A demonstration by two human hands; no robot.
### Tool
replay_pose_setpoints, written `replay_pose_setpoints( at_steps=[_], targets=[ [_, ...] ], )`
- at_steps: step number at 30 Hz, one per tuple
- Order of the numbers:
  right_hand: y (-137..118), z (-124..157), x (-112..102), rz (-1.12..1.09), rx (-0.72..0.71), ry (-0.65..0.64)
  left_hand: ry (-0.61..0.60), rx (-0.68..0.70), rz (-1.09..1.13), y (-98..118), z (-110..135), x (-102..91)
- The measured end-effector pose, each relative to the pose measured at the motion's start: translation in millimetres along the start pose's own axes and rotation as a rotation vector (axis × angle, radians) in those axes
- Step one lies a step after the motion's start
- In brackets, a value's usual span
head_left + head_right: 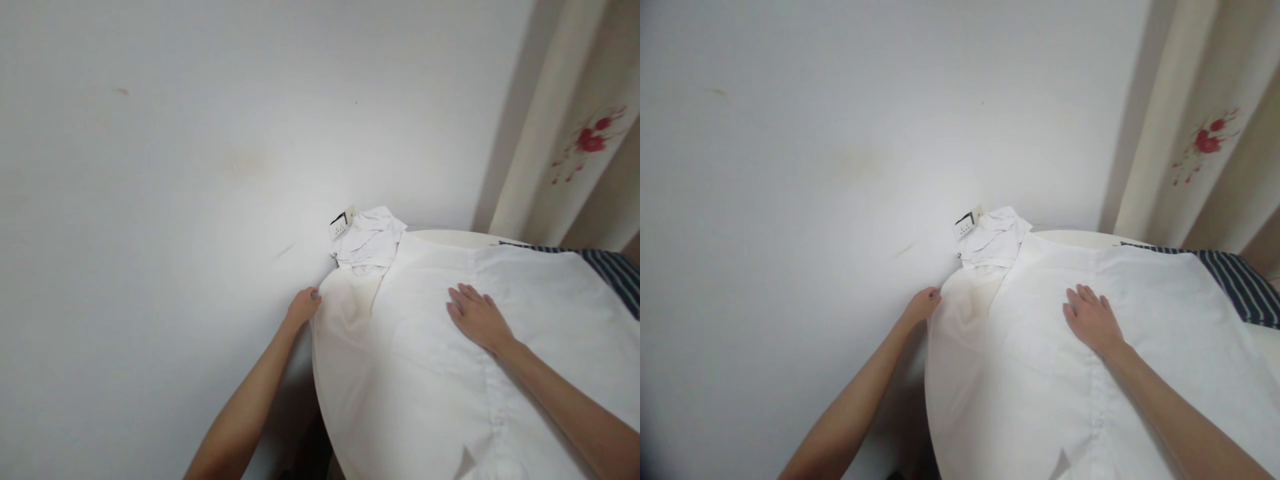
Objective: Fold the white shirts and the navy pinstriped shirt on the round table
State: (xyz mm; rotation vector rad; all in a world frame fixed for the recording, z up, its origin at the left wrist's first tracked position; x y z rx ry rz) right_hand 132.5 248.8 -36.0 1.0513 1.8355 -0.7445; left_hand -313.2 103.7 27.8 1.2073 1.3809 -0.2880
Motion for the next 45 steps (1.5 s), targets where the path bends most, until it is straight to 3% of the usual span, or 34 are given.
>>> replay_pose_setpoints(
  at_steps=[3,8,11,14,18,21,24,27,32,35,37,41,45],
  targets=[
    [-1,0,-2,0.004,-0.002,-0.005,-0.017,-0.090,0.038,-16,3,9.5],
    [0,0,-1,0.010,0.003,-0.015,0.006,-0.177,0.138,-23,9,16.2],
    [0,-1,1,0.007,0.001,-0.020,0.090,-0.187,0.153,-23,15,8.1],
    [1,-1,1,0.002,0.001,-0.021,0.214,-0.153,0.141,-11,19,-12.4],
    [0,-1,0,-0.011,0.010,-0.020,0.489,0.185,0.113,47,29,-52.9],
    [-3,-1,-3,-0.029,0.008,-0.014,0.531,0.497,0.162,107,46,-64.6],
    [-3,-2,-6,-0.086,0.017,0.005,0.395,0.842,0.182,165,72,-52.8],
    [-1,-4,-10,-0.183,0.045,0.037,0.162,1.169,0.147,207,109,-24.9],
    [12,-10,-20,-0.469,0.170,0.192,-0.197,1.448,0.085,237,170,16.0],
    [16,-10,-25,-0.551,0.212,0.280,-0.326,1.407,0.158,236,182,17.6],
    [15,-10,-28,-0.574,0.215,0.317,-0.289,1.221,0.264,225,167,7.8],
    [12,-11,-35,-0.617,0.206,0.373,-0.134,0.781,0.269,168,114,-7.8],
    [5,-12,-41,-0.664,0.159,0.398,-0.355,0.706,0.006,108,98,11.5]
  ],
)
Point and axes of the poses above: each hand's wrist, its own z-axis away from the middle knuckle, its own x-axis out of the palm, y = z × x, the point moved 6 cm from there along -z, towards the middle knuckle, and after that the axes turned 8 degrees about y, right-handed, at the moved point
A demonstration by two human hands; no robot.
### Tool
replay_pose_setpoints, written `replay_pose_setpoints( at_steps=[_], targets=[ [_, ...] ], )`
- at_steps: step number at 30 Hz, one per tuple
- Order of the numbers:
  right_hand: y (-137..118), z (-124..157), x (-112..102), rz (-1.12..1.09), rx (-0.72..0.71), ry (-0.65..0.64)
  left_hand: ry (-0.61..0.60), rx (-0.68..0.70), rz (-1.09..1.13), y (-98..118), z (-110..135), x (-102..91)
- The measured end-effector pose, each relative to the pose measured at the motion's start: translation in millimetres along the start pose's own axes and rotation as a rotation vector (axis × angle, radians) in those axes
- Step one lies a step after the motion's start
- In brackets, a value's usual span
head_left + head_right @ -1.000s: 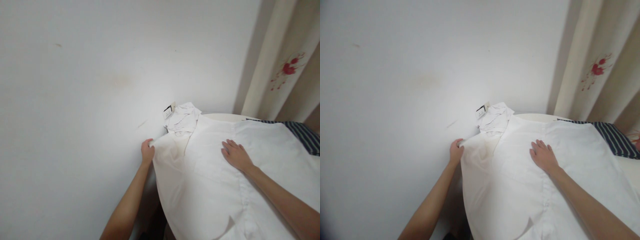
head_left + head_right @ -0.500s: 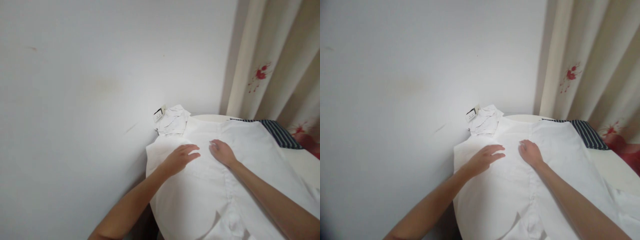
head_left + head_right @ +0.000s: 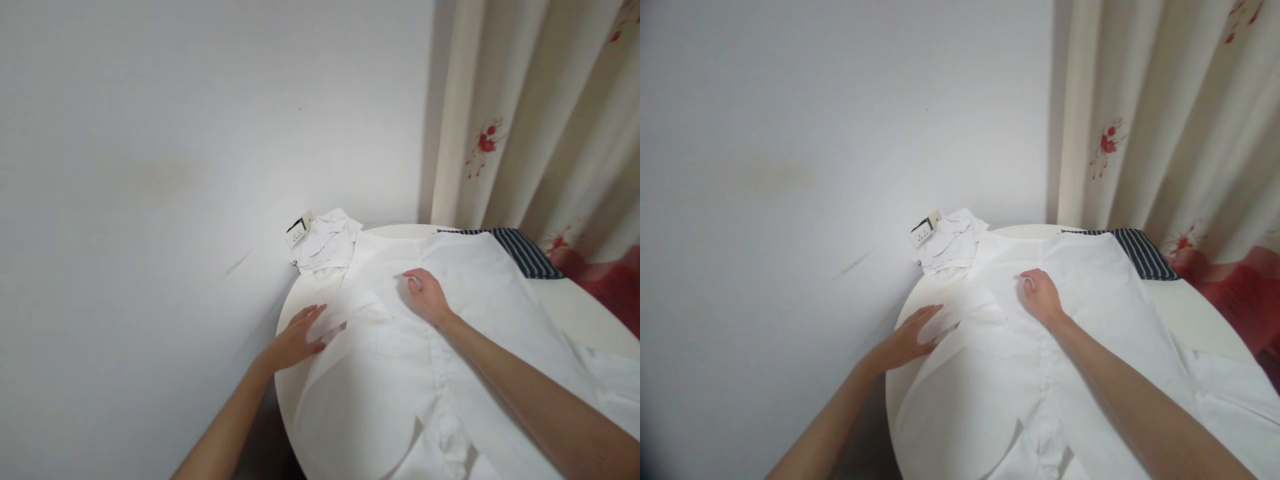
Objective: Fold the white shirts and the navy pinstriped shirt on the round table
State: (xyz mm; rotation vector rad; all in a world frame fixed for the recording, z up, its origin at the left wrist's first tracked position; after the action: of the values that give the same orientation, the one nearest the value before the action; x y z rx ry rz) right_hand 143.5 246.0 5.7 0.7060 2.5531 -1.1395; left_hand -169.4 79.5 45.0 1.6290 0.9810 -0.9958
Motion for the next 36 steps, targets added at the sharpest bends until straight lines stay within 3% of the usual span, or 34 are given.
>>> replay_pose_setpoints(
  at_steps=[2,5,7,10,13,15,18,21,23,26,30,33,36],
  targets=[
    [-5,0,0,-0.026,-0.024,-0.004,-0.033,-0.008,-0.045,-12,9,9.7],
    [-13,-2,-3,-0.081,-0.048,0.007,0.059,-0.031,-0.110,-16,8,11.5],
    [-21,-5,-6,-0.141,-0.068,-0.002,0.163,-0.035,-0.131,-15,0,0.7],
    [-45,-11,-11,-0.259,-0.104,-0.060,0.410,0.038,-0.086,-2,-19,-34.9],
    [-80,-12,-20,-0.341,-0.110,-0.145,0.568,0.234,0.053,34,-41,-67.8],
    [-105,-9,-25,-0.351,-0.096,-0.204,0.576,0.340,0.136,68,-57,-77.5],
    [-133,0,-32,-0.324,-0.073,-0.240,0.513,0.515,0.254,127,-75,-76.1],
    [-135,5,-37,-0.266,-0.021,-0.195,0.404,0.717,0.342,178,-77,-68.1],
    [-121,4,-43,-0.231,0.081,-0.121,0.374,0.770,0.384,191,-72,-66.4],
    [-87,0,-60,-0.251,0.352,0.068,0.422,0.652,0.423,172,-66,-66.4],
    [-52,-6,-89,-0.454,0.694,0.306,0.443,0.366,0.408,109,-52,-47.2],
    [-45,-19,-111,-0.605,0.812,0.401,0.281,0.227,0.323,77,-30,-14.1],
    [-50,-39,-133,-0.723,0.842,0.451,0.077,0.225,0.250,70,-5,17.6]
  ],
)
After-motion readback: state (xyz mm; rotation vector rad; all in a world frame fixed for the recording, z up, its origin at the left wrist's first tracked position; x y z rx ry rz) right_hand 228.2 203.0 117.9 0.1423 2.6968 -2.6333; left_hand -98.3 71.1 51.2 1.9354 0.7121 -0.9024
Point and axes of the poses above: each hand's wrist, its own z-axis away from the middle knuckle, its own x-axis out of the palm, y = z × x, the point moved 6 cm from there along -z, towards the middle knuckle, and after that the axes turned 8 degrees about y, right-handed, at the moved point
